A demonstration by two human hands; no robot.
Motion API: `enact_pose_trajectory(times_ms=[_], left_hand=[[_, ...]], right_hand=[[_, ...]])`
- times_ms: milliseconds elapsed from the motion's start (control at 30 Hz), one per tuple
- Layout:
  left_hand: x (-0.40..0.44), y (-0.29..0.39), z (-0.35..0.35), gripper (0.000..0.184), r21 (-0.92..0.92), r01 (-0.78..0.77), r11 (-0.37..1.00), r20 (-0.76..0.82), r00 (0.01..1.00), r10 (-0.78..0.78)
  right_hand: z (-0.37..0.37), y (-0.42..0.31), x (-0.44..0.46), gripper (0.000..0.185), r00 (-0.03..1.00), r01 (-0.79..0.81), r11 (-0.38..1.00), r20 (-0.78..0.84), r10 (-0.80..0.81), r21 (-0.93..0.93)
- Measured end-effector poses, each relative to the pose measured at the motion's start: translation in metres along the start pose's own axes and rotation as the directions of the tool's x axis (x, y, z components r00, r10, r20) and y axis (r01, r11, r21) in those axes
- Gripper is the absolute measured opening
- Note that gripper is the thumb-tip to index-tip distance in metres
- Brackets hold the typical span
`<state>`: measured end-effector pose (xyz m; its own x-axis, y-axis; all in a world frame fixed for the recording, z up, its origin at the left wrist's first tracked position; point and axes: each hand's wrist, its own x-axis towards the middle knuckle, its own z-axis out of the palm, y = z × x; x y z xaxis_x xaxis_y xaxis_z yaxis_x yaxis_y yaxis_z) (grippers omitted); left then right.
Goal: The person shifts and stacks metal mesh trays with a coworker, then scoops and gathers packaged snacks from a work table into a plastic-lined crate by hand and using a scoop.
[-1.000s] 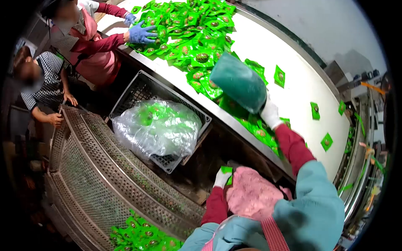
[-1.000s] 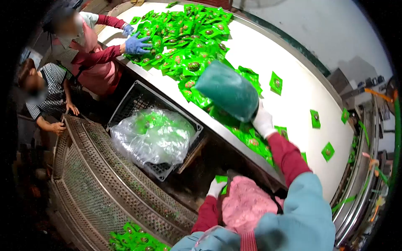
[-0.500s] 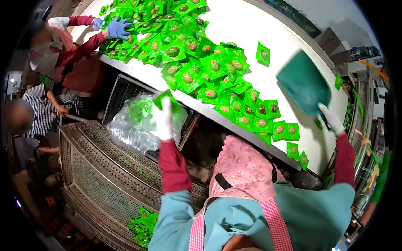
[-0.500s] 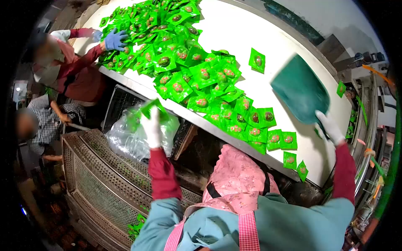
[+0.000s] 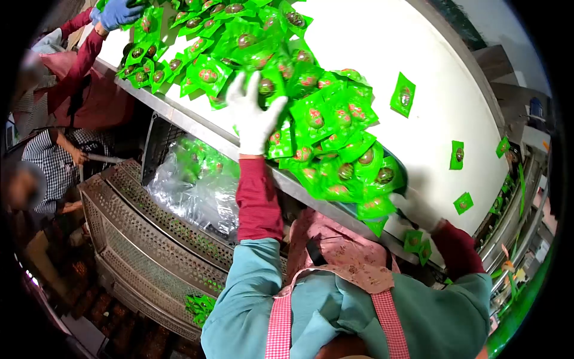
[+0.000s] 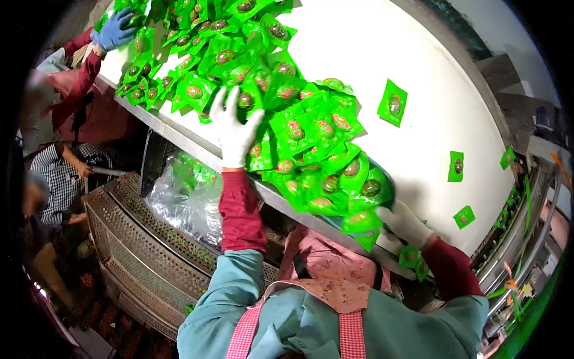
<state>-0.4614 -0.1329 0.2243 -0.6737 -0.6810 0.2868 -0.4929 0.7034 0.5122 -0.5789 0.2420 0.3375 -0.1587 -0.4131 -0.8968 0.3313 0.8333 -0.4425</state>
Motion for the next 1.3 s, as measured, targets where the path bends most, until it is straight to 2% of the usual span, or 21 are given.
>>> enact_pose_trajectory(times_ms=[33,133,200,267,300,367,433,500,533,600,667,700,867,933,1033,1167,1300], left_hand=[[0.0,0.004,0.001,0.075,-0.012,0.01,1.0,0.022,1.0,-0.01],[0.008,0.014,0.002,0.071,-0.007,0.022,1.0,0.05,0.999,-0.022],[0.011,0.02,-0.001,0.07,-0.021,0.013,1.0,0.062,0.998,-0.012],[0.002,0.028,-0.009,0.073,-0.094,0.043,0.995,0.138,0.99,-0.03],[-0.005,0.032,-0.017,0.074,-0.097,0.032,0.995,0.175,0.984,-0.015],[-0.01,0.041,-0.023,0.075,-0.076,0.017,0.997,0.24,0.971,0.002],[-0.01,0.046,-0.02,0.072,-0.034,0.004,0.999,0.258,0.966,0.005],[-0.007,0.053,-0.023,0.066,-0.018,0.009,1.0,0.264,0.964,-0.004],[-0.007,0.056,-0.026,0.066,-0.02,0.007,1.0,0.245,0.97,-0.002],[-0.01,0.062,-0.036,0.063,-0.066,-0.017,0.998,0.269,0.962,0.034],[-0.016,0.076,-0.048,0.061,-0.103,-0.053,0.993,0.213,0.974,0.074],[-0.016,0.084,-0.056,0.06,-0.104,-0.068,0.992,0.2,0.976,0.087],[-0.005,0.13,-0.1,0.055,-0.117,-0.187,0.975,0.098,0.975,0.199],[0.004,0.136,-0.104,0.051,-0.101,-0.247,0.964,0.061,0.965,0.254],[0.002,0.134,-0.097,0.049,-0.014,-0.215,0.976,0.099,0.971,0.215],[-0.003,0.129,-0.1,0.047,-0.096,-0.155,0.983,0.091,0.982,0.163],[-0.008,0.13,-0.13,0.047,-0.092,-0.15,0.984,0.028,0.988,0.153]], right_hand=[[0.009,-0.011,0.015,0.023,0.992,-0.041,0.986,0.124,0.021,0.162],[0.046,-0.055,0.048,0.021,0.997,-0.013,0.993,0.082,0.003,0.118],[0.065,-0.065,0.064,0.019,0.998,-0.047,0.948,0.058,0.031,0.314],[0.075,-0.061,0.071,0.02,0.984,0.075,0.908,0.117,-0.134,0.413],[0.075,-0.063,0.072,0.022,0.989,0.016,0.933,0.131,-0.067,0.36],[0.082,-0.045,0.094,0.024,0.965,0.218,0.895,0.052,-0.258,0.388],[0.083,-0.041,0.099,0.024,0.927,0.349,0.859,-0.003,-0.375,0.376],[0.076,-0.043,0.088,0.025,0.967,0.164,0.882,0.104,-0.232,0.442],[0.079,-0.044,0.082,0.023,0.975,0.143,0.893,0.095,-0.202,0.426],[0.081,-0.039,0.071,0.021,0.97,0.18,0.891,0.072,-0.23,0.417],[0.079,-0.039,0.053,0.02,0.961,0.216,0.877,0.063,-0.268,0.43],[0.078,-0.042,0.042,0.022,0.972,0.181,0.886,0.061,-0.228,0.427],[0.074,-0.04,0.01,0.03,0.938,0.29,0.846,0.042,-0.344,0.447],[0.073,-0.036,0.015,0.029,0.924,0.324,0.778,-0.004,-0.383,0.539],[0.071,-0.029,0.021,0.022,0.924,0.344,0.811,-0.019,-0.381,0.473],[0.074,-0.036,0.014,0.017,0.956,0.289,0.871,-0.075,-0.283,0.397],[0.078,-0.04,-0.001,0.016,0.942,0.336,0.881,-0.103,-0.321,0.333]])
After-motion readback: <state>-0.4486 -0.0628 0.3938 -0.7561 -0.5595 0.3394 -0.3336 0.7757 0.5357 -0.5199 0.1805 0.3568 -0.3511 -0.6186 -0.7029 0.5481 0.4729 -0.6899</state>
